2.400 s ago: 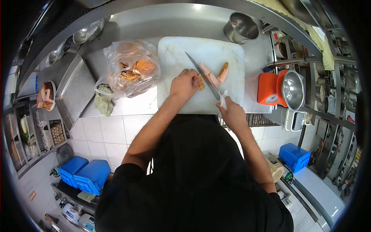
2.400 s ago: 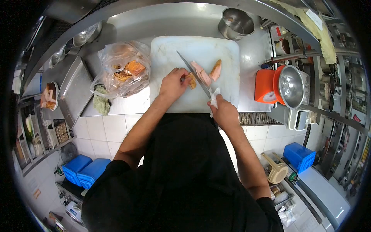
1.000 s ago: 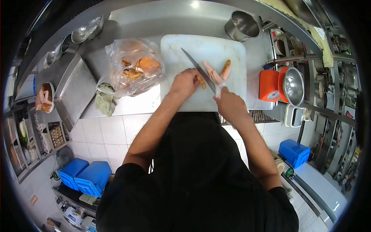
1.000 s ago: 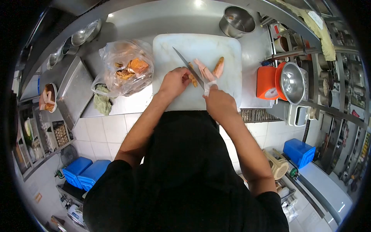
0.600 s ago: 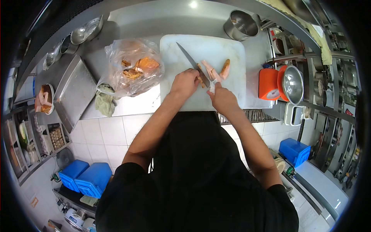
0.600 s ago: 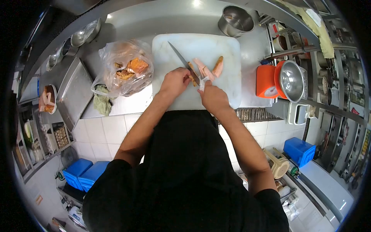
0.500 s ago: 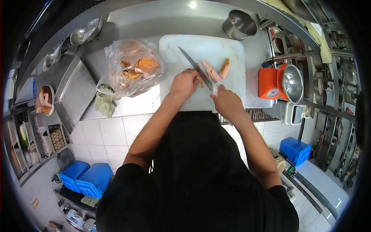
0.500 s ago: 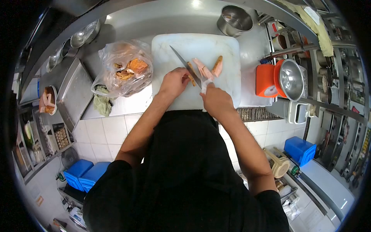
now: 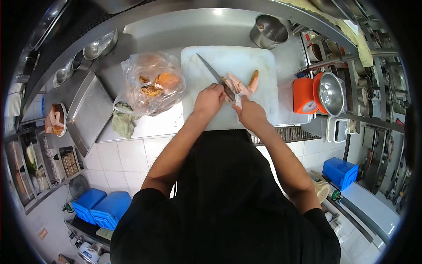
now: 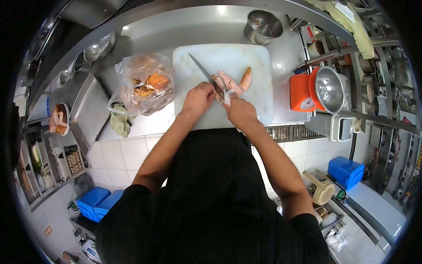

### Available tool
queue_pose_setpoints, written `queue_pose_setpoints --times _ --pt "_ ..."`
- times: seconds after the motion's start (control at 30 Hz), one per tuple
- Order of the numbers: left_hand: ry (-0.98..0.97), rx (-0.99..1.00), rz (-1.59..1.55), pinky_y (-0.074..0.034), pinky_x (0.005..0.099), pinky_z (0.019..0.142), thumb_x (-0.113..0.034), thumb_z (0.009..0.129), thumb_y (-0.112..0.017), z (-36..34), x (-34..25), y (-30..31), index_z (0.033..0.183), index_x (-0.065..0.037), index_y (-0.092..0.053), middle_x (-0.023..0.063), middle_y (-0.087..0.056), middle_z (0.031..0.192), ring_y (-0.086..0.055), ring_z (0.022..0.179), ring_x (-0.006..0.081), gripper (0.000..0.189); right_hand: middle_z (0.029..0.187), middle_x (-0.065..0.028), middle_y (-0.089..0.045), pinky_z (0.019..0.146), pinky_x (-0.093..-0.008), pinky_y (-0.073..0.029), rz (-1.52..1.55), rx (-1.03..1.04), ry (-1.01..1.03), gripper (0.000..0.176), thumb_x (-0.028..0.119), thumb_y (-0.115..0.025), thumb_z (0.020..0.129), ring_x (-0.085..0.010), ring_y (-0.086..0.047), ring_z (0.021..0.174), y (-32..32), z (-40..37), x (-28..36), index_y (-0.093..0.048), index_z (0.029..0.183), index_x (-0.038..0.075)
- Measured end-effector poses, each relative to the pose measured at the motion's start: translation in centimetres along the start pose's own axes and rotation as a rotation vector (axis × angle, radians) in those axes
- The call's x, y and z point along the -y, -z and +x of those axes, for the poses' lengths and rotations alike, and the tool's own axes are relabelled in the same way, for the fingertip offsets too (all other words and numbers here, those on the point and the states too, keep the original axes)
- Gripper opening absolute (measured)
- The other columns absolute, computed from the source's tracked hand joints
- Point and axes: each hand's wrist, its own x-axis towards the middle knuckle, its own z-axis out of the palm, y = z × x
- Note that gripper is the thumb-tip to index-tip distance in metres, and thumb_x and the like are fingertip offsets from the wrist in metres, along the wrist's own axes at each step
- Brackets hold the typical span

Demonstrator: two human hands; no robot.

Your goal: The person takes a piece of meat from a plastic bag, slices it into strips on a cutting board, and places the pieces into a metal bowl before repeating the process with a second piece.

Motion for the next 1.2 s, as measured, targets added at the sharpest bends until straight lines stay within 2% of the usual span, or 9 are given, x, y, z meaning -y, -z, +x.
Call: queue_pose_setpoints --times 0.1,0.2,0.3,0.5,0.6,0.7,0.8,0.9,1.2 --pt "0.025 -0.064 -0.119 -0.058 0.0449 0.080 -0.008 0.089 -0.075 -0.6 0.1 -0.1 0.101 -0.005 -0.067 0.0130 -0.070 0.098 -0.071 0.088 0.0324 0.015 0.088 -0.0253 -0.074 0.074 -0.0558 -0.057 -0.017 -0.034 -0.009 0.040 0.034 -0.064 0.104 -0.0454 -0.074 0.083 1.9 -2.2 0.5 -0.054 0.118 -0.001" --pt "0.090 -0.070 -0.089 -0.058 0.0441 0.080 -0.007 0.088 -0.077 -1.3 0.0 0.8 0.105 -0.005 -0.067 0.0124 -0.069 0.101 -0.071 0.088 0.0314 0.019 0.083 -0.0235 -0.074 0.071 -0.0557 -0.057 -0.049 -0.094 -0.027 0.038 0.037 -0.065 0.103 -0.0452 -0.073 0.078 2.1 -3.8 -0.4 -0.055 0.115 0.002" --pt "0.043 -0.105 0.001 -0.058 0.0439 0.081 -0.009 0.089 -0.078 -1.4 0.0 1.1 0.111 -0.006 -0.066 0.0119 -0.068 0.105 -0.070 0.089 0.0312 0.025 0.084 -0.0233 -0.074 0.072 -0.0556 -0.057 -0.051 -0.093 -0.080 0.036 0.035 -0.064 0.103 -0.0445 -0.074 0.078 1.8 -4.6 -1.5 -0.055 0.115 0.003" --pt "0.114 -0.016 -0.032 -0.058 0.0443 0.081 -0.011 0.088 -0.078 -0.9 -1.4 1.0 0.115 -0.007 -0.064 0.0116 -0.067 0.110 -0.070 0.088 0.0309 0.031 0.084 -0.0234 -0.074 0.073 -0.0556 -0.057 -0.011 -0.105 -0.091 0.035 0.035 -0.064 0.103 -0.0446 -0.074 0.080 1.9 -5.3 -2.6 -0.055 0.114 0.002" --pt "0.137 0.048 -0.029 -0.057 0.0442 0.085 -0.014 0.088 -0.079 -1.1 -2.8 1.1 0.116 -0.008 -0.066 0.0114 -0.066 0.114 -0.069 0.096 0.0319 0.032 0.082 -0.0246 -0.073 0.071 -0.0564 -0.056 0.004 -0.121 -0.100 0.037 0.036 -0.065 0.103 -0.0462 -0.073 0.079 2.2 -5.9 -2.8 -0.055 0.113 0.002" --pt "-0.043 -0.077 0.046 -0.053 0.0473 0.098 -0.018 0.087 -0.079 -1.0 -3.1 0.7 0.117 -0.009 -0.068 0.0102 -0.065 0.119 -0.065 0.112 0.0324 0.033 0.080 -0.0269 -0.072 0.070 -0.0583 -0.056 0.043 -0.142 -0.132 0.041 0.038 -0.066 0.102 -0.0484 -0.072 0.077 2.6 -6.3 -3.5 -0.055 0.113 0.000" --pt "-0.345 -0.107 0.073 -0.042 0.0512 0.112 -0.021 0.086 -0.079 0.5 -3.3 -0.1 0.116 -0.012 -0.071 0.0092 -0.064 0.122 -0.059 0.124 0.0334 0.032 0.082 -0.0277 -0.073 0.070 -0.0580 -0.056 0.076 -0.129 -0.184 0.042 0.038 -0.067 0.102 -0.0481 -0.073 0.079 2.9 -6.8 -4.7 -0.055 0.115 0.000" --pt "-0.406 -0.041 0.159 -0.037 0.0525 0.116 -0.024 0.086 -0.079 1.5 -2.2 -1.8 0.113 -0.014 -0.073 0.0085 -0.063 0.123 -0.058 0.125 0.0333 0.029 0.080 -0.0288 -0.072 0.070 -0.0587 -0.056 0.087 -0.139 -0.187 0.043 0.039 -0.066 0.102 -0.0490 -0.072 0.078 2.2 -7.2 -6.3 -0.055 0.115 0.000" --pt "-0.213 -0.069 0.326 -0.035 0.0515 0.117 -0.023 0.082 -0.080 1.4 -0.9 -0.5 0.098 -0.014 -0.077 0.0078 -0.067 0.113 -0.060 0.115 0.0299 0.019 0.083 -0.0314 -0.071 0.075 -0.0611 -0.054 0.127 -0.110 -0.257 0.042 0.037 -0.067 0.102 -0.0526 -0.070 0.082 1.2 -8.8 -6.8 -0.055 0.114 -0.001"
